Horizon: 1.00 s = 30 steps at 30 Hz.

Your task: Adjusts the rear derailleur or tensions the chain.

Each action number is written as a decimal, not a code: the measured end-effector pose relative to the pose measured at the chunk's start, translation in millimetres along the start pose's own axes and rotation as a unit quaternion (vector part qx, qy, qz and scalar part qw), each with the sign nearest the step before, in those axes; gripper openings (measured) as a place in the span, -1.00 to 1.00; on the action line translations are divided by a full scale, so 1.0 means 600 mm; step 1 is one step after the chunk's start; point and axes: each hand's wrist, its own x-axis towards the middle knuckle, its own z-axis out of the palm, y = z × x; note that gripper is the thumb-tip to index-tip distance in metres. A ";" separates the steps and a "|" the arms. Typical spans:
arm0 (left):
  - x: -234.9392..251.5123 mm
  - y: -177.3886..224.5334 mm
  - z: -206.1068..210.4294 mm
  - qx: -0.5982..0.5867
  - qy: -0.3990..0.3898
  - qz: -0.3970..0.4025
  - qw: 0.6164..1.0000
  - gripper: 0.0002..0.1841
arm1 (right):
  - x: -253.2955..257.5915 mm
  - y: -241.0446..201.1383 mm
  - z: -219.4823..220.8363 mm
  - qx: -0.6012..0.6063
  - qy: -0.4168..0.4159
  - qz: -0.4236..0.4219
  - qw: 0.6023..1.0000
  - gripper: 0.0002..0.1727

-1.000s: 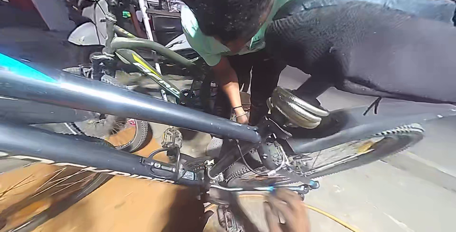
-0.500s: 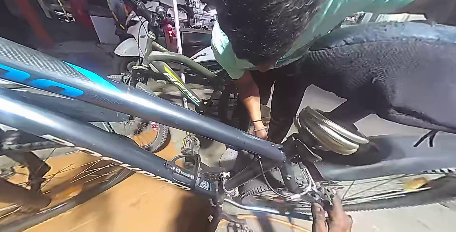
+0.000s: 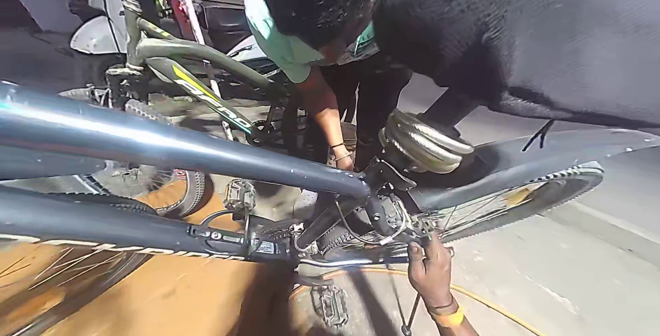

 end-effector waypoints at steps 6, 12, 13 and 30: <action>-0.004 0.120 -0.025 -0.043 0.044 -0.073 0.995 -0.59 | -0.003 0.000 0.005 0.005 0.004 -0.024 1.000 -0.28; -0.010 -0.010 0.002 -0.012 0.053 -0.028 0.998 -0.42 | -0.005 0.052 -0.037 0.087 0.001 0.000 0.996 -0.37; -0.012 -0.015 0.000 -0.013 0.047 -0.010 0.999 -0.41 | -0.005 0.068 -0.046 0.085 0.021 0.032 0.996 -0.36; -0.004 -0.038 0.015 -0.010 0.047 0.105 0.993 -0.44 | 0.053 0.190 -0.053 0.113 0.040 0.156 0.980 -0.13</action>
